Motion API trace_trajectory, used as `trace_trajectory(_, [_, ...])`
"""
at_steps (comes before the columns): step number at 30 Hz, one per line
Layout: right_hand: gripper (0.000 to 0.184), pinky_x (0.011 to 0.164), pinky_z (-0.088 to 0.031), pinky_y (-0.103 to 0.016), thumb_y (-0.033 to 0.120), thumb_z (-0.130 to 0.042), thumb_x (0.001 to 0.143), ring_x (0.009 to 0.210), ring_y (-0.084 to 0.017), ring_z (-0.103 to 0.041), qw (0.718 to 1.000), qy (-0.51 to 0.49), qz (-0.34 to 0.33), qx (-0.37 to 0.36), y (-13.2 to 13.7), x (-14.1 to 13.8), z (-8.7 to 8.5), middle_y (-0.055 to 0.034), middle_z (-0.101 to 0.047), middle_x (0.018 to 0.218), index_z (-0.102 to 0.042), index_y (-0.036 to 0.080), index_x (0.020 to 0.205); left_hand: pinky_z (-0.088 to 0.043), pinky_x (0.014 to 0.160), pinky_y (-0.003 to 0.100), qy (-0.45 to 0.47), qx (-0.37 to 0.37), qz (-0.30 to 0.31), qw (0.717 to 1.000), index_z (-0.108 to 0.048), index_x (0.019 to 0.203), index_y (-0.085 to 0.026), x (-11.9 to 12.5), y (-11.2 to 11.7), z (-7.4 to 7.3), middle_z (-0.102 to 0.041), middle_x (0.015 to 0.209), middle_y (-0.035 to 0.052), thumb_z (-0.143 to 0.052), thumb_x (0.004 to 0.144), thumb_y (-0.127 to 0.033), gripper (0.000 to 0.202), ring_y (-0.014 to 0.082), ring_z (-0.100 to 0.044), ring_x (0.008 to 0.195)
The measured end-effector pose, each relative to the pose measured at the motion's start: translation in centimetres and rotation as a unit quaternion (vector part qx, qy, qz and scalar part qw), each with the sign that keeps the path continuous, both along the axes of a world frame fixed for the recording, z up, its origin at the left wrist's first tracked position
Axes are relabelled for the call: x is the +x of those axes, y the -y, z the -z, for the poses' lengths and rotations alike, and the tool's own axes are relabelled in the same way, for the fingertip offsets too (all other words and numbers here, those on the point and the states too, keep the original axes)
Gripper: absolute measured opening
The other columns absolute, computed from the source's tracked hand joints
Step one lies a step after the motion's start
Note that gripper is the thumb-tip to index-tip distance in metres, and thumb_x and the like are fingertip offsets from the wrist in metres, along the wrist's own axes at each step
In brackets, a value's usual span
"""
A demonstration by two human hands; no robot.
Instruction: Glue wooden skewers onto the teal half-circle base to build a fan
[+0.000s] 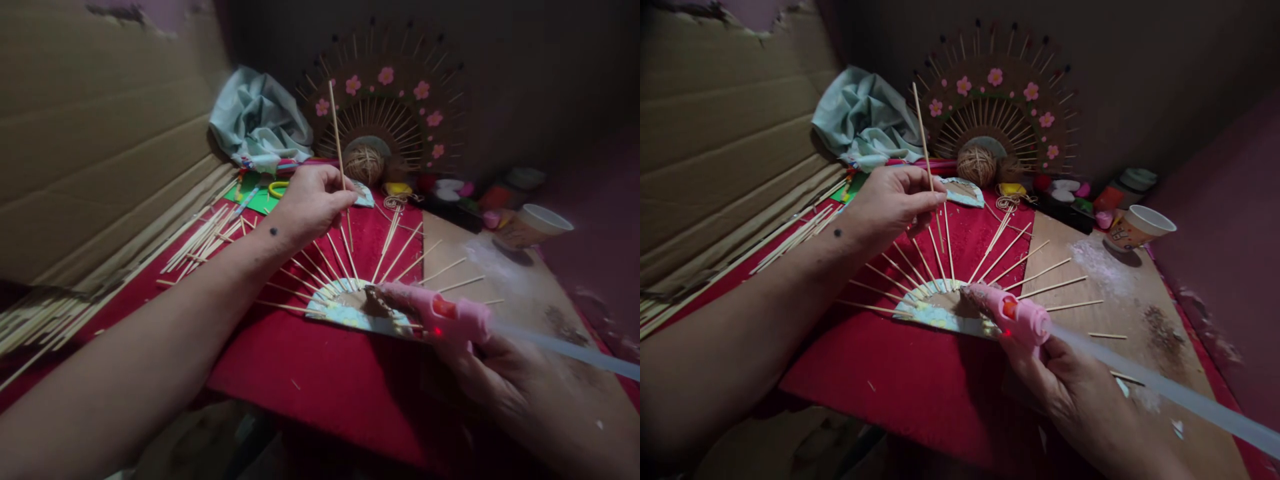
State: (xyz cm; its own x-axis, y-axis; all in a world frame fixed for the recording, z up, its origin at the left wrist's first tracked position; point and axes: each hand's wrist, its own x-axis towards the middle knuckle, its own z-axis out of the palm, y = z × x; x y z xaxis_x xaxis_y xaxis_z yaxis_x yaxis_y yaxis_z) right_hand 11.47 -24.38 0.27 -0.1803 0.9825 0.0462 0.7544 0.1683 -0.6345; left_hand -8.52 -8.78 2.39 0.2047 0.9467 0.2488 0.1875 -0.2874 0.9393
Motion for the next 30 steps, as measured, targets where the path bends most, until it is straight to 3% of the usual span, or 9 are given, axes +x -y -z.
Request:
trace_trajectory(3, [0.042, 0.076, -0.059, -0.022, 0.040, -0.037, 0.095, 0.088, -0.017, -0.070, 1.000, 0.017, -0.012, -0.002, 0.3, 0.1, -0.2, 0.0013, -0.069, 0.115, -0.053, 0.032, 0.132, -0.030, 0.039, 0.020, 0.004, 0.002, 0.004, 1.000, -0.059, 0.072, -0.013, 0.0, 0.0, 0.1, -0.047, 0.045, -0.0036, -0.056, 0.074, -0.007, 0.007, 0.0075, -0.043, 0.038])
trace_trajectory(5, [0.041, 0.068, -0.060, -0.020, 0.040, -0.038, 0.094, 0.086, -0.017, -0.071, 0.998, 0.055, -0.013, 0.033, 0.3, 0.3, -0.3, 0.0029, -0.069, 0.114, -0.054, 0.036, 0.132, -0.031, 0.040, 0.020, 0.008, 0.004, 0.005, 1.000, -0.058, 0.072, -0.013, 0.0, 0.0, 0.2, -0.048, 0.045, -0.0036, -0.056, 0.074, -0.006, 0.008, 0.0076, -0.044, 0.039])
trace_trajectory(8, [0.040, 0.056, -0.061, -0.023, 0.045, -0.037, 0.093, 0.084, -0.020, -0.071, 0.982, 0.144, 0.017, 0.118, 0.2, 0.5, -0.6, 0.0032, -0.071, 0.108, -0.059, 0.039, 0.126, -0.032, 0.041, 0.020, 0.008, 0.002, 0.002, 1.000, -0.058, 0.072, -0.013, 0.1, 0.0, 0.2, -0.047, 0.045, -0.0038, -0.056, 0.073, -0.006, 0.008, 0.0076, -0.044, 0.040])
trace_trajectory(11, [0.040, 0.054, -0.060, -0.025, 0.048, -0.039, 0.092, 0.084, -0.023, -0.071, 0.971, 0.201, 0.053, 0.115, 0.1, 0.3, -0.8, 0.0022, -0.071, 0.109, -0.062, 0.037, 0.122, -0.031, 0.041, 0.021, 0.005, -0.005, 0.003, 1.000, -0.058, 0.073, -0.013, 0.1, 0.1, 0.2, -0.047, 0.045, -0.0040, -0.057, 0.074, -0.007, 0.006, 0.0079, -0.043, 0.040])
trace_trajectory(16, [0.041, 0.080, -0.058, -0.027, 0.043, -0.036, 0.095, 0.096, -0.022, -0.069, 0.995, 0.066, 0.017, 0.077, 0.0, -0.5, -0.6, 0.0008, -0.070, 0.113, -0.062, 0.030, 0.125, -0.030, 0.041, 0.022, 0.001, -0.012, 0.000, 1.000, -0.058, 0.073, -0.014, 0.1, 0.1, 0.1, -0.048, 0.046, -0.0038, -0.058, 0.074, -0.008, 0.006, 0.0087, -0.043, 0.040])
trace_trajectory(20, [0.042, 0.087, -0.053, -0.026, 0.041, -0.037, 0.095, 0.100, -0.023, -0.068, 0.998, 0.054, 0.017, 0.014, 0.3, -1.0, -1.1, 0.0013, -0.067, 0.118, -0.059, 0.030, 0.128, -0.033, 0.043, 0.021, 0.008, -0.012, 0.002, 1.000, -0.057, 0.071, -0.014, 0.1, 0.1, 0.1, -0.047, 0.046, -0.0045, -0.058, 0.074, -0.007, 0.008, 0.0080, -0.044, 0.041])
trace_trajectory(23, [0.042, 0.078, -0.056, -0.020, 0.041, -0.034, 0.095, 0.092, -0.019, -0.070, 0.998, 0.051, 0.025, 0.008, 0.5, -0.9, -1.7, 0.0039, -0.069, 0.114, -0.059, 0.032, 0.128, -0.033, 0.042, 0.020, 0.003, -0.009, 0.001, 1.000, -0.057, 0.073, -0.014, 0.2, 0.1, 0.2, -0.048, 0.046, -0.0045, -0.060, 0.073, -0.007, 0.007, 0.0077, -0.045, 0.040])
trace_trajectory(30, [0.038, 0.055, -0.060, -0.021, 0.040, -0.040, 0.092, 0.076, -0.019, -0.072, 0.989, 0.093, 0.025, 0.112, -0.2, -0.2, -1.3, 0.0037, -0.074, 0.099, -0.063, 0.037, 0.122, -0.031, 0.039, 0.021, 0.005, -0.029, 0.015, 0.999, -0.055, 0.081, -0.014, 0.4, -0.1, 0.6, -0.047, 0.046, -0.0061, -0.062, 0.074, -0.006, 0.013, 0.0077, -0.044, 0.038])
